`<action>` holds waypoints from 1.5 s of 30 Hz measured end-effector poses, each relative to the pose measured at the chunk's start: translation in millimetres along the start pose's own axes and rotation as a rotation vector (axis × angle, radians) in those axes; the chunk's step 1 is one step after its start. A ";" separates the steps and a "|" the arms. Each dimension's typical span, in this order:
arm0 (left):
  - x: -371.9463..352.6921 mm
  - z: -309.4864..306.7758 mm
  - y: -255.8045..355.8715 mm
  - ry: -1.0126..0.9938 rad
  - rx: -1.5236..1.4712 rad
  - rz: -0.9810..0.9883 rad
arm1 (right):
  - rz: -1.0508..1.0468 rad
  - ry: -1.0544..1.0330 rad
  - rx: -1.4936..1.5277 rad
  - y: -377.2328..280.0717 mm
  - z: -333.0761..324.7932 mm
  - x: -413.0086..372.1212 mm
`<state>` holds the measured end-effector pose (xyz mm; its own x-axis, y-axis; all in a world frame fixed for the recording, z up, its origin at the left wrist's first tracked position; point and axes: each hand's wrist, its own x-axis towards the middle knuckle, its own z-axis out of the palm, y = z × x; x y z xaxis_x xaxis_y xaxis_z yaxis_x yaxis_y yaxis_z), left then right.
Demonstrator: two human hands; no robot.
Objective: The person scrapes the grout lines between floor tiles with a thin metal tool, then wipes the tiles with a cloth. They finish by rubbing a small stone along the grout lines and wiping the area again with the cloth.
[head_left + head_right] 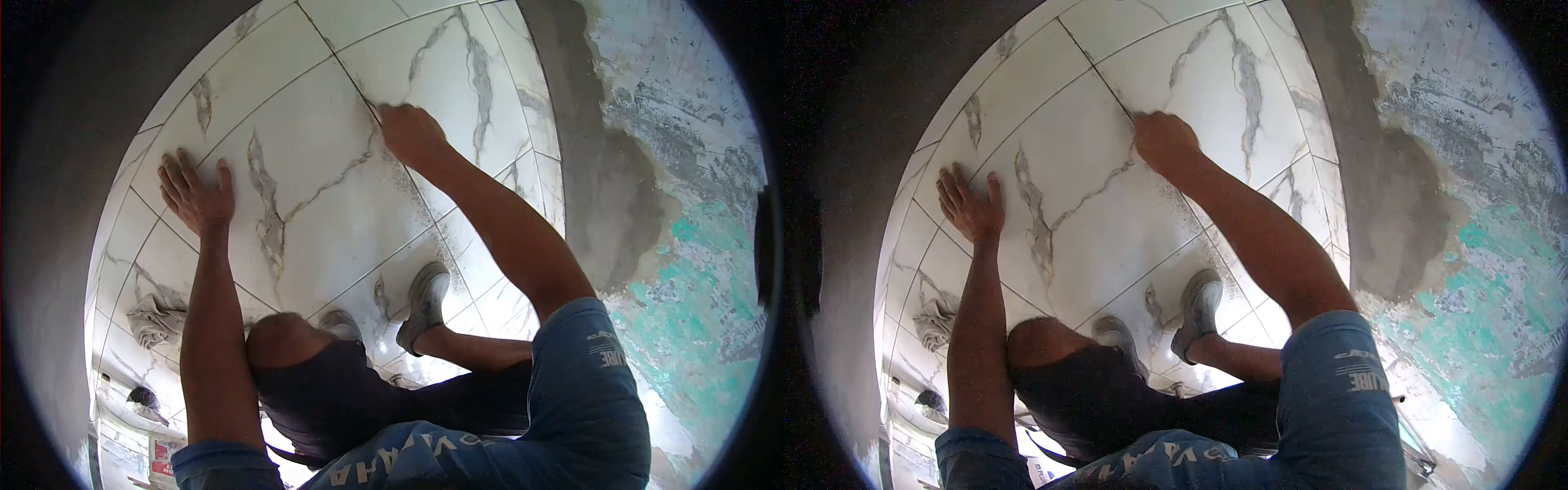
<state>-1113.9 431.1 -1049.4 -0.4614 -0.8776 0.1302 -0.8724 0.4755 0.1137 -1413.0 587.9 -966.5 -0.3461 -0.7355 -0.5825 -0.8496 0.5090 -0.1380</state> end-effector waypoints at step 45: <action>1.8 -3.6 -1.1 -0.054 -0.028 -0.036 | -0.019 0.075 -0.043 -8.1 5.4 16.0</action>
<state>-1113.2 429.2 -1045.7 -0.4382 -0.8960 0.0718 -0.8842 0.4441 0.1449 -1409.5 574.4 -979.0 -0.3567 -0.7771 -0.5185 -0.8724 0.4756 -0.1128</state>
